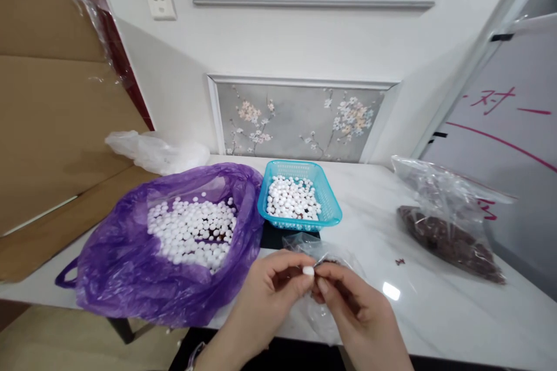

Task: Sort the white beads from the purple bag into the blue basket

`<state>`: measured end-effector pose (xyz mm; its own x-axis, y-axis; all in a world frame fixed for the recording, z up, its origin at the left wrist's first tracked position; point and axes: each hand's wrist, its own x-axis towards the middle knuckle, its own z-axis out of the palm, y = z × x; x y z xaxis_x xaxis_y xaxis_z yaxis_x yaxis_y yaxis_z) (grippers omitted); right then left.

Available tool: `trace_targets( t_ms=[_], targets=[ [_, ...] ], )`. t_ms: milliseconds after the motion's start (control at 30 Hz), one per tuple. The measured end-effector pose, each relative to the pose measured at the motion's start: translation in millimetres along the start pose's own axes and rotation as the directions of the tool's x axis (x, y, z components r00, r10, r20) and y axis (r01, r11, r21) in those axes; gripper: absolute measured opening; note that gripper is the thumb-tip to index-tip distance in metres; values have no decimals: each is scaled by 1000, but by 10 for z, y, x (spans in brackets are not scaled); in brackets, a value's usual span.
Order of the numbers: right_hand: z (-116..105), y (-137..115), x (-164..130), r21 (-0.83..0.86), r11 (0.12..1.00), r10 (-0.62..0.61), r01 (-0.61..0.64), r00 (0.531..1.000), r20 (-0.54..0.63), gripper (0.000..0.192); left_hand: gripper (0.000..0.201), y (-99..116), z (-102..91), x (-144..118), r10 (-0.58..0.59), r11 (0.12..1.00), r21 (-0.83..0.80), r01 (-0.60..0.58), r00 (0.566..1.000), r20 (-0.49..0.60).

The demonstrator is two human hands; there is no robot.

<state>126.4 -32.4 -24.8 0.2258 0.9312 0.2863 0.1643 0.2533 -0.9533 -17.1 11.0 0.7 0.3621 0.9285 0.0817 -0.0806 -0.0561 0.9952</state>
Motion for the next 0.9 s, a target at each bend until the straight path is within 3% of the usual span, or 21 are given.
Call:
trace_targets(
  t_ms=[233,433,533,800,900],
  targets=[
    [34,-22,-32,28,999,22,-21,998,-66,12,12,-21,11,-1,34,998,-46,-35,999,-25],
    [65,-102,-44,62,998,-25,31,995,-98,13,18,-5,-35,-58,-167,946,-279,168,986,29],
    [71,-131,-49,74,995,-60,67,994,-93,13,21,4,-39,-81,-213,915,-351,201,977,5],
    [89,-83,-92,-27,1000,5,-9,989,-147,13,12,49,0,-98,-148,961,-244,132,988,-45],
    [92,-83,-96,-44,999,-21,16,993,-120,14,11,55,14,-104,-142,967,-224,123,987,-72]
  ],
)
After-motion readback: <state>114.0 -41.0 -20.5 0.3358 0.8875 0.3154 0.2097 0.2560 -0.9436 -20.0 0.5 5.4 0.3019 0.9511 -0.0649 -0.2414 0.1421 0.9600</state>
